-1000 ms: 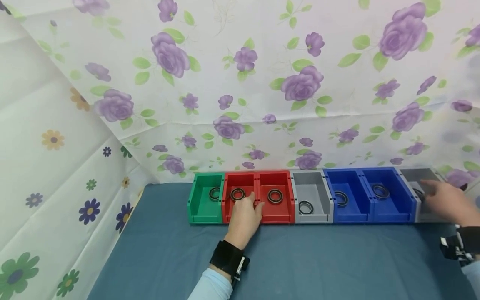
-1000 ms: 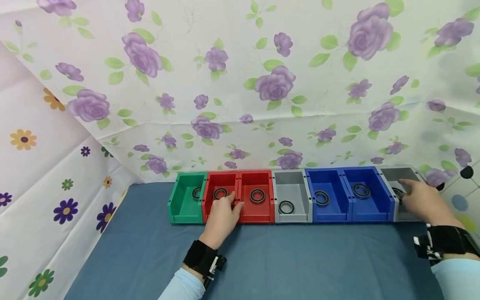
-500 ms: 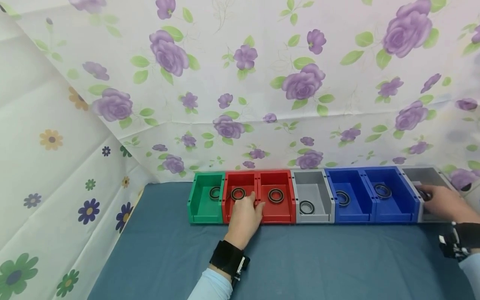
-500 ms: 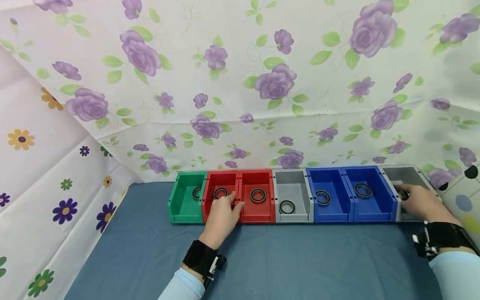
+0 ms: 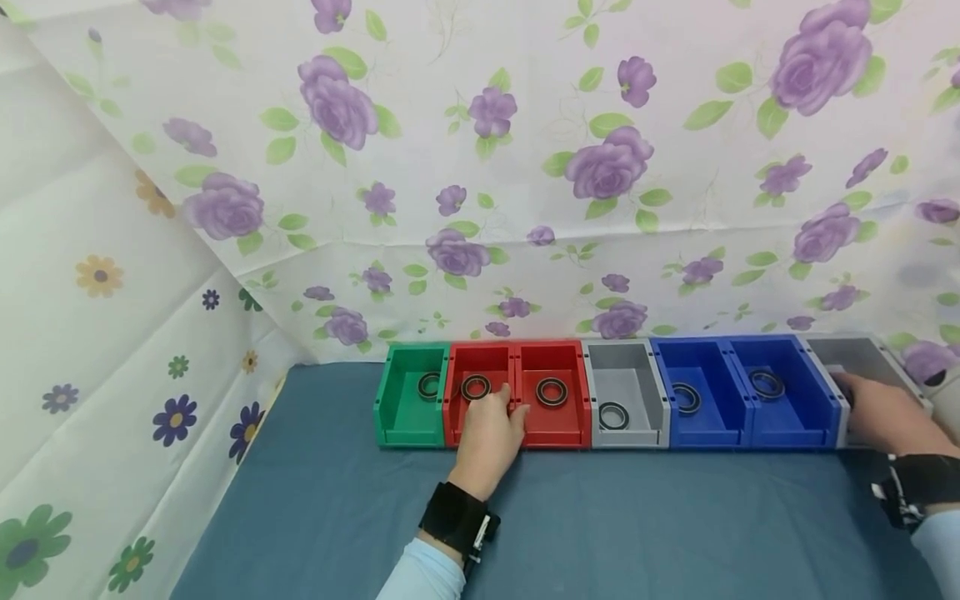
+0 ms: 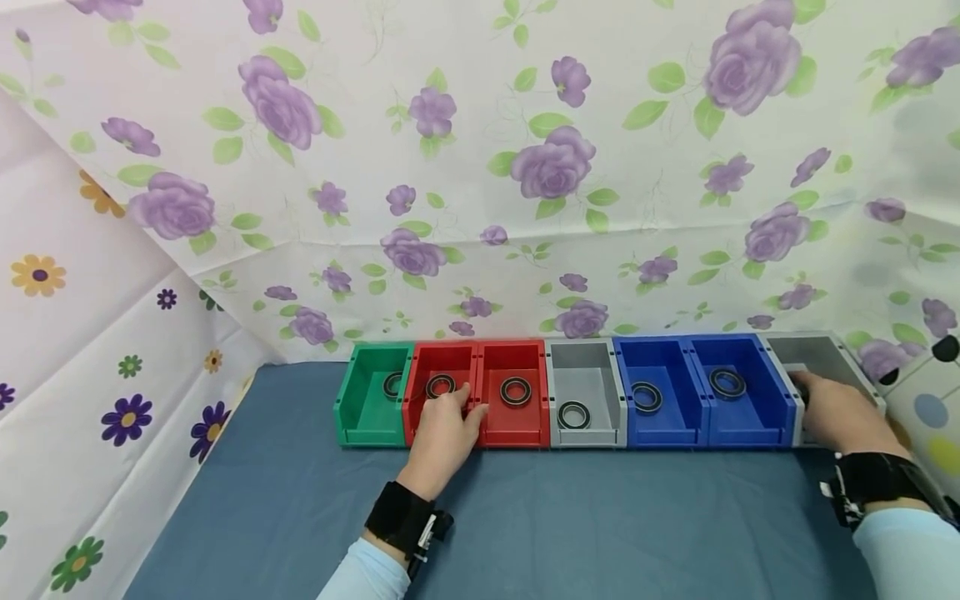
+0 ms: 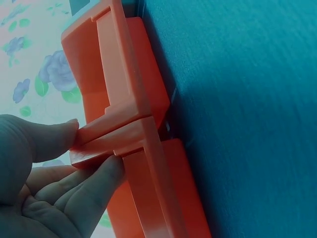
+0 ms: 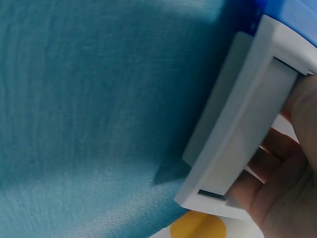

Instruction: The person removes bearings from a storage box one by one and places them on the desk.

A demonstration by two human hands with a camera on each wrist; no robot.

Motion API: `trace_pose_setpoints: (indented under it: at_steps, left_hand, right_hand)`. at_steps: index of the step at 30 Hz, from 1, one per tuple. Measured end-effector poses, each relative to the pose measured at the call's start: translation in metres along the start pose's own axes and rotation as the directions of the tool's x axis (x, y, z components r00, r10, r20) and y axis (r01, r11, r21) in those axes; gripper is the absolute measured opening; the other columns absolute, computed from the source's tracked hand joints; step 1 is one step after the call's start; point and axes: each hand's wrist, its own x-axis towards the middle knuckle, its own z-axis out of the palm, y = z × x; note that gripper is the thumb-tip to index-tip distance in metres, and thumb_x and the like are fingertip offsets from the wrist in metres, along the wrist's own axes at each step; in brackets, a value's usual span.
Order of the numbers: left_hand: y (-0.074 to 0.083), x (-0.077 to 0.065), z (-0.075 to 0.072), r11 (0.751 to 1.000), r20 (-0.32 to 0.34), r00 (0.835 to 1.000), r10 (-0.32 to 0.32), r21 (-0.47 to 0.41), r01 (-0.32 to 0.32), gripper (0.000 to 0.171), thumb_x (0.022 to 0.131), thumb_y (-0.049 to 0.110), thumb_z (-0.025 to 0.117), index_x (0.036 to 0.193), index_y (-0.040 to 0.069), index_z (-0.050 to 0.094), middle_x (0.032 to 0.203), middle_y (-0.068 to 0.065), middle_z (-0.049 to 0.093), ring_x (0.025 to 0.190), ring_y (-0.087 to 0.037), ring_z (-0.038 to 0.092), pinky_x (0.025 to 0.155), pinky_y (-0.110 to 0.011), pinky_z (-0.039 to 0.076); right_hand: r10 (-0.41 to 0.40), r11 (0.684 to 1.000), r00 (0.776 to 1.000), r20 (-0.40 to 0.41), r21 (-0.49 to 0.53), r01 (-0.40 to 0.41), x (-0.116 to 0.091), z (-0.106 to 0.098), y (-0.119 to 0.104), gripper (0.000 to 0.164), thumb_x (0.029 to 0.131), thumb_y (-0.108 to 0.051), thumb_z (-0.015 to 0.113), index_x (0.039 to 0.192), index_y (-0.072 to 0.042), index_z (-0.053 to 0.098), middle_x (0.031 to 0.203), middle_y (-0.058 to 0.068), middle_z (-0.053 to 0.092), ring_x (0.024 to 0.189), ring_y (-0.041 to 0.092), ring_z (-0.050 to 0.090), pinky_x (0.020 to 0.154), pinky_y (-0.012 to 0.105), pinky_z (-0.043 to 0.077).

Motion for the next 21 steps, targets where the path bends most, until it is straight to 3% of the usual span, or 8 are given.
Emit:
trace_pose_setpoints:
  at_steps: [7,12,17,21]
  left_hand:
    - [0.0009,0.0012,-0.0015,1.000,0.008,1.000,-0.018,0.005,0.018,0.053,0.089,0.033,0.061,0.133,0.006,0.050,0.057,0.000,0.054,0.037,-0.008,0.045,0.040,-0.019,0.040]
    - [-0.0004,0.0017,-0.0027,1.000,-0.004,1.000,-0.011,0.004,0.011,0.052,0.089,0.032,0.061,0.132,0.005,0.051,0.052,0.002,0.049,0.034,-0.010,0.043,0.038,-0.020,0.037]
    - [-0.0023,0.0016,-0.0021,1.000,0.011,1.000,-0.006,-0.022,0.006,0.053,0.088,0.032,0.062,0.133,0.006,0.050,0.047,0.003,0.048,0.033,-0.012,0.042,0.037,-0.021,0.035]
    - [-0.0027,0.0014,-0.0005,0.999,0.014,1.000,-0.001,-0.034,0.001,0.052,0.088,0.031,0.062,0.132,0.006,0.051,0.046,0.003,0.047,0.032,-0.013,0.041,0.037,-0.021,0.033]
  right_hand:
    - [0.022,1.000,0.999,-0.025,-0.008,-0.022,0.0028,0.0035,-0.0012,0.047,0.081,0.005,0.048,0.126,0.013,0.037,0.118,0.042,0.043,0.102,0.059,0.043,0.084,0.069,0.033]
    - [-0.027,0.999,0.998,-0.056,-0.022,0.026,0.0059,0.0041,-0.0026,0.048,0.084,0.003,0.047,0.130,0.012,0.037,0.119,0.042,0.042,0.104,0.059,0.041,0.086,0.069,0.032]
    - [-0.047,0.996,0.999,-0.027,-0.071,0.045,0.0058,0.0043,0.0006,0.048,0.079,0.004,0.053,0.124,0.017,0.042,0.108,0.042,0.047,0.098,0.056,0.043,0.085,0.068,0.033]
    - [-0.026,0.998,1.000,0.012,-0.064,0.026,0.0057,0.0035,0.0027,0.047,0.078,0.004,0.055,0.122,0.018,0.043,0.109,0.043,0.048,0.098,0.058,0.044,0.085,0.068,0.033]
